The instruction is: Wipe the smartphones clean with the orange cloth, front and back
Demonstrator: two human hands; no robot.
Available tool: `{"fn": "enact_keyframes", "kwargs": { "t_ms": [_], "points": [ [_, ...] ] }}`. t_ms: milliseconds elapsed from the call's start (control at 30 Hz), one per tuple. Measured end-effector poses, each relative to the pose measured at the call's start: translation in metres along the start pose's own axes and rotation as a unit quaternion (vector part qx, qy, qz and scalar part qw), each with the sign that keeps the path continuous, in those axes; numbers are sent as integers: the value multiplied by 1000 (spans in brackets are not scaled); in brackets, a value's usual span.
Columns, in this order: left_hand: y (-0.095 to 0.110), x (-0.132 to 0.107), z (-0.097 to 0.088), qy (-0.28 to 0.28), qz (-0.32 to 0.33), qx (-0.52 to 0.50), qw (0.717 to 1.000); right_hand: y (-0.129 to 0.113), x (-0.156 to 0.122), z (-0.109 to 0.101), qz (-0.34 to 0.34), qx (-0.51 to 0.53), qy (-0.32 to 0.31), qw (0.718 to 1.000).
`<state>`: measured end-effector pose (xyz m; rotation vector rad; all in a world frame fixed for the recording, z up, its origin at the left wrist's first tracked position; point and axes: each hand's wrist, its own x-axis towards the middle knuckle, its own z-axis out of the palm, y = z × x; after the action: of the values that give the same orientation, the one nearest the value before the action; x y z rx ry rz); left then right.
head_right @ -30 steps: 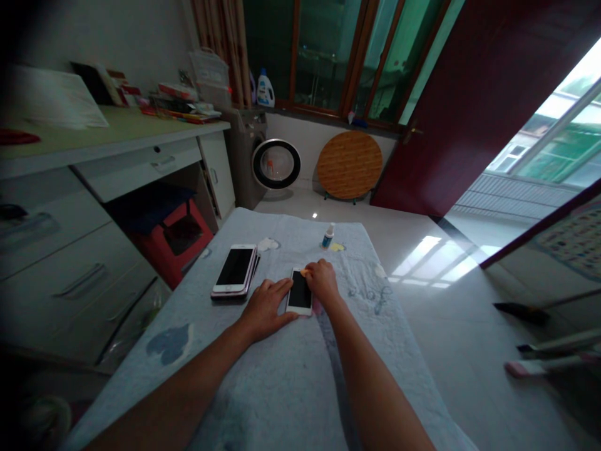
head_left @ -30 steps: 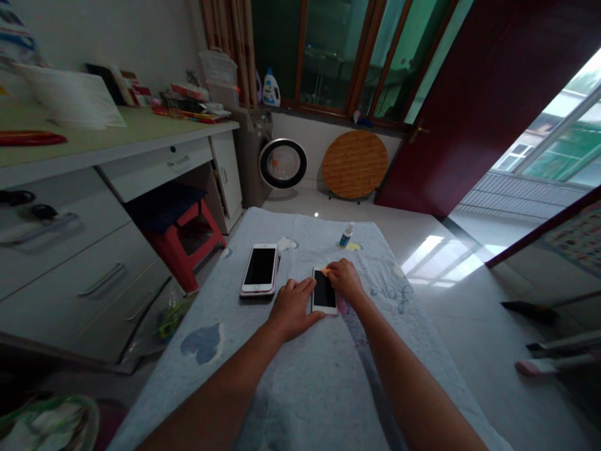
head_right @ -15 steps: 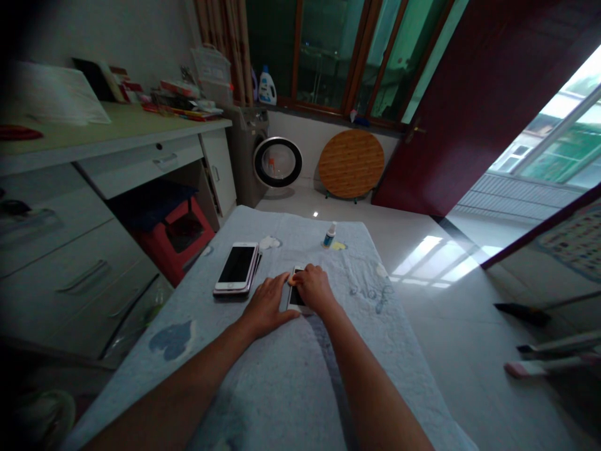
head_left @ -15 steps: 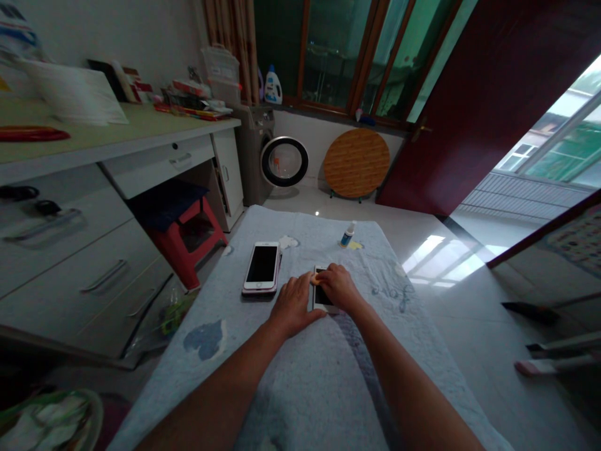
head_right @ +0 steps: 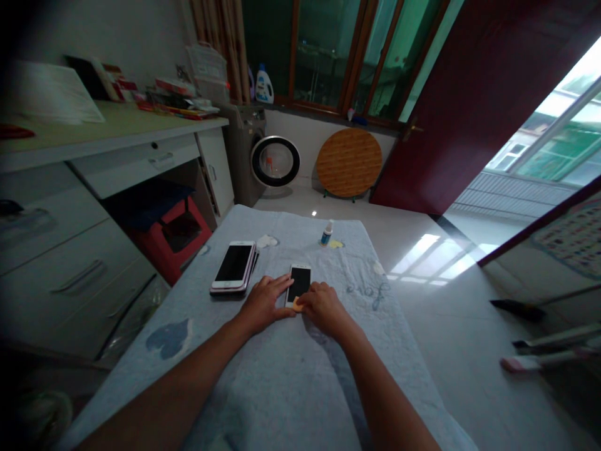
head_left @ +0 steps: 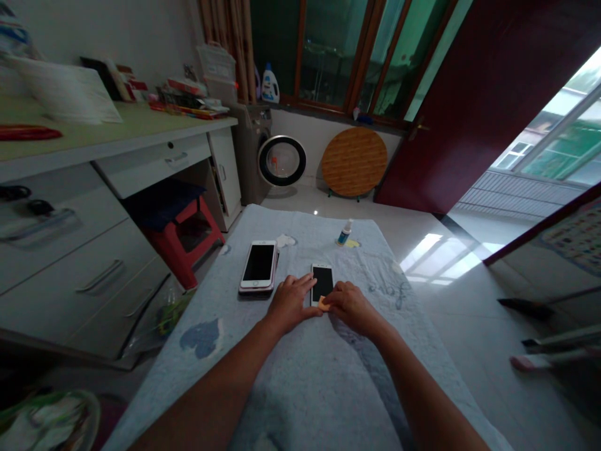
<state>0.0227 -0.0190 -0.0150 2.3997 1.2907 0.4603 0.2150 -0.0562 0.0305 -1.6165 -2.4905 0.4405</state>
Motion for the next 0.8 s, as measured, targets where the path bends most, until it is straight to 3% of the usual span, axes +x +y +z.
{"fn": "enact_keyframes", "kwargs": {
  "t_ms": [233,433,800],
  "points": [
    [-1,0,2,6,1,-3,1000,6,-6,0,13,11,14,1000],
    [2,-1,-1,-6,-9,-5,1000,-7,16,14,-16,26,41,999],
    [9,-3,-9,-14,-1,0,1000,30,69,9,89,-30,82,992]
  ]
}}
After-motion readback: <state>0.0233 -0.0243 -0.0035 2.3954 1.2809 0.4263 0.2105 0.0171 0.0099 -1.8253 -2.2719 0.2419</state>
